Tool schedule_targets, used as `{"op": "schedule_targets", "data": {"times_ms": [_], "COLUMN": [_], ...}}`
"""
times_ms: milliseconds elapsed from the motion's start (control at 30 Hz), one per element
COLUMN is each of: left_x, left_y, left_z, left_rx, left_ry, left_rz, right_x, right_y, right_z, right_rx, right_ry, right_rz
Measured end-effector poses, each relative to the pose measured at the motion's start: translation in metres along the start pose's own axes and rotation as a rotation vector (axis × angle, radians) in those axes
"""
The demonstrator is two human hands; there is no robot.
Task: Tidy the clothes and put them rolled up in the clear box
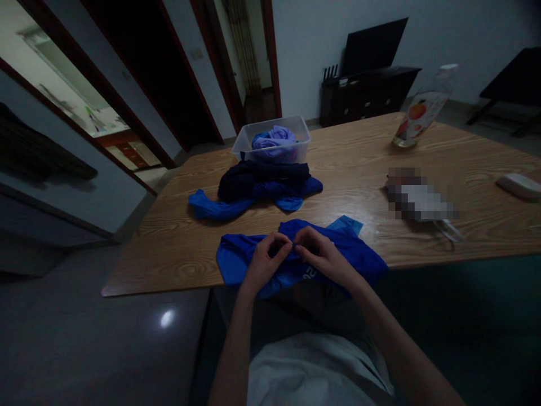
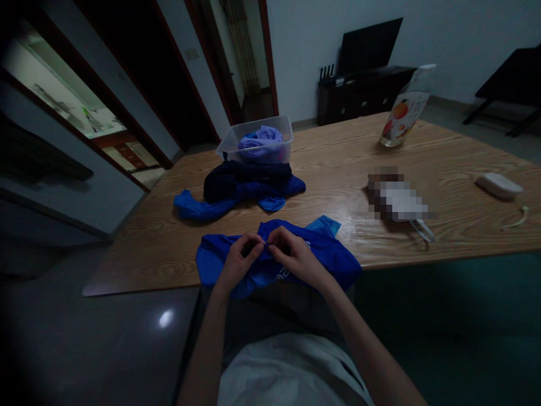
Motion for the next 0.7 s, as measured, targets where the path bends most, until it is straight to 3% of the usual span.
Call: {"op": "schedule_targets", "data": {"times_ms": [700], "left_x": [-0.0016], "left_y": [-0.0005], "left_z": [-0.0003], "left_rx": [-0.018], "left_ry": [0.006], "left_rz": [0.004], "right_x": [0.0006], "right_y": [0.0006], "right_z": [-0.0018], "right_rx": [0.019], "right_ry": [0.003], "right_rz": [0.015]}}
Point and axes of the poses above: each hand's wrist, its own y-axis away from the middle knuckle, its own x-axis out of the back of the hand, z = x × y, the point moved 4 cm from there along -y, towards the middle knuckle, and after that the axes turned 5 degrees about x, right-handed, at the moved point
